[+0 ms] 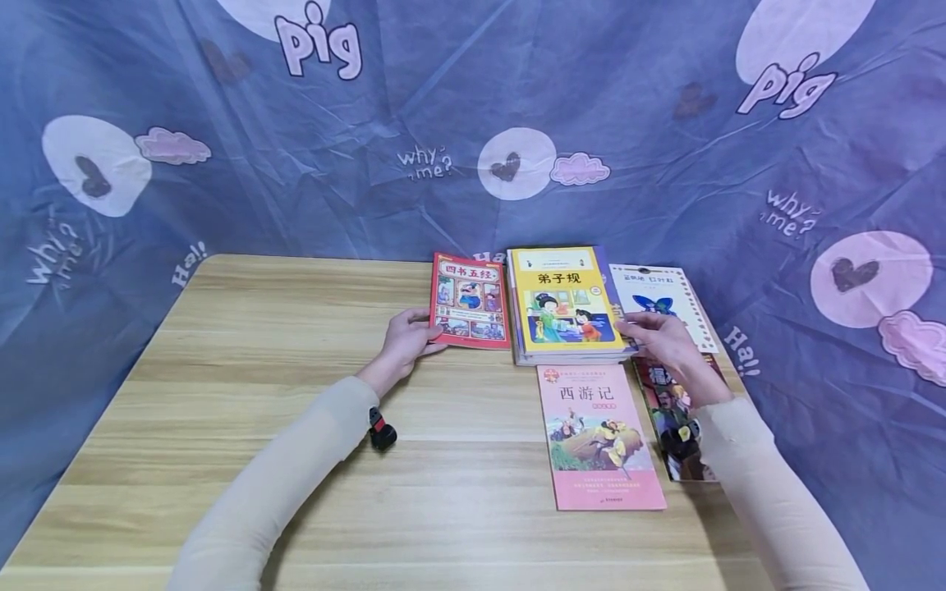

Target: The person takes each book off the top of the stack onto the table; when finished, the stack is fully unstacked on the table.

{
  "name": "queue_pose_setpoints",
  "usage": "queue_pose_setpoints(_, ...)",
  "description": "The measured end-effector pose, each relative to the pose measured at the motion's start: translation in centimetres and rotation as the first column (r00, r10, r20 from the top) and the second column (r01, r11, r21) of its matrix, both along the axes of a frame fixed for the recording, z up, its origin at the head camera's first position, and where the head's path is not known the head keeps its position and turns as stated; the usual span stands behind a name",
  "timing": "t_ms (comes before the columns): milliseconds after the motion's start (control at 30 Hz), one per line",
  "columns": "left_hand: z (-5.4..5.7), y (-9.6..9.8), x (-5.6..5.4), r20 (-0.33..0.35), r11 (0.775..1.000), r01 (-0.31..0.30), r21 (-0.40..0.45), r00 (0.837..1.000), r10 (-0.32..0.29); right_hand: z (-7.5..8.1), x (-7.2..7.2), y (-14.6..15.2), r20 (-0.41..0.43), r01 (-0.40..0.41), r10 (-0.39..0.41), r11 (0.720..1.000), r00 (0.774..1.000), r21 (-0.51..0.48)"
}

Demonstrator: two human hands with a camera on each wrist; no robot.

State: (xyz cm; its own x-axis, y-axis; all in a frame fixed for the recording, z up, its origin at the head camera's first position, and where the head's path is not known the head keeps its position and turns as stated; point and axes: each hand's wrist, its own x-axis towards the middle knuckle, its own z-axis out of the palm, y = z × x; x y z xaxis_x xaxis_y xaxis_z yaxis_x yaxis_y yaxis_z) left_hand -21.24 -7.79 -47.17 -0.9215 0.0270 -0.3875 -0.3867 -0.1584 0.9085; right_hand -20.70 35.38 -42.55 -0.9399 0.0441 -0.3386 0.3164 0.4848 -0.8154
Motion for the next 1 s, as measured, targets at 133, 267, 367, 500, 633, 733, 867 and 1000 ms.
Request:
queue_pose_setpoints(133, 0.1, -0.2, 0.0, -0.008, 0.998, 0.020, -0.055, 1.000, -0.020, 0.0, -0.1, 0.0, 0.011, 0.000, 0.000, 1.000, 1.000, -0.005)
queue_pose_setpoints(267, 0.6, -0.8, 0.4, -0.015, 0.986, 0.041, -0.163, 0.999, -0.044, -0.2, -0.2, 0.0, 0.019, -0.003, 0.004, 1.000, 1.000, -0.025)
queue_pose_setpoints(367, 1.3, -1.1, 1.1, -0.029, 0.960, 0.059, -0.274, 0.997, -0.070, -0.2, -0.2, 0.1, 0.021, -0.008, 0.008, 0.999, 1.000, -0.031)
queue_pose_setpoints(500, 2.3, -1.1, 1.8, -0.069, 0.913, 0.064, -0.404, 0.993, -0.101, -0.2, -0.2, 0.1, 0.018, -0.012, 0.012, 1.000, 1.000, -0.026)
queue_pose_setpoints(633, 2.9, -0.5, 1.9, -0.088, 0.922, 0.067, -0.381, 0.990, -0.108, -0.2, -0.2, 0.2, 0.016, -0.014, 0.014, 1.000, 1.000, -0.016)
queue_pose_setpoints(733, 3.1, 0.4, 1.7, -0.087, 0.946, 0.078, -0.314, 0.990, -0.110, -0.2, -0.2, 0.3, 0.018, -0.015, 0.015, 1.000, 1.000, -0.013)
queue_pose_setpoints(867, 3.2, 1.9, 1.5, -0.092, 0.962, 0.086, -0.259, 0.989, -0.113, -0.3, -0.2, 0.2, 0.009, -0.010, 0.010, 1.000, 1.000, -0.013)
queue_pose_setpoints(1000, 2.9, 3.5, 1.2, -0.089, 0.974, 0.095, -0.205, 0.989, -0.115, -0.3, -0.3, 0.1, 0.000, -0.001, 0.001, 1.000, 1.000, -0.009)
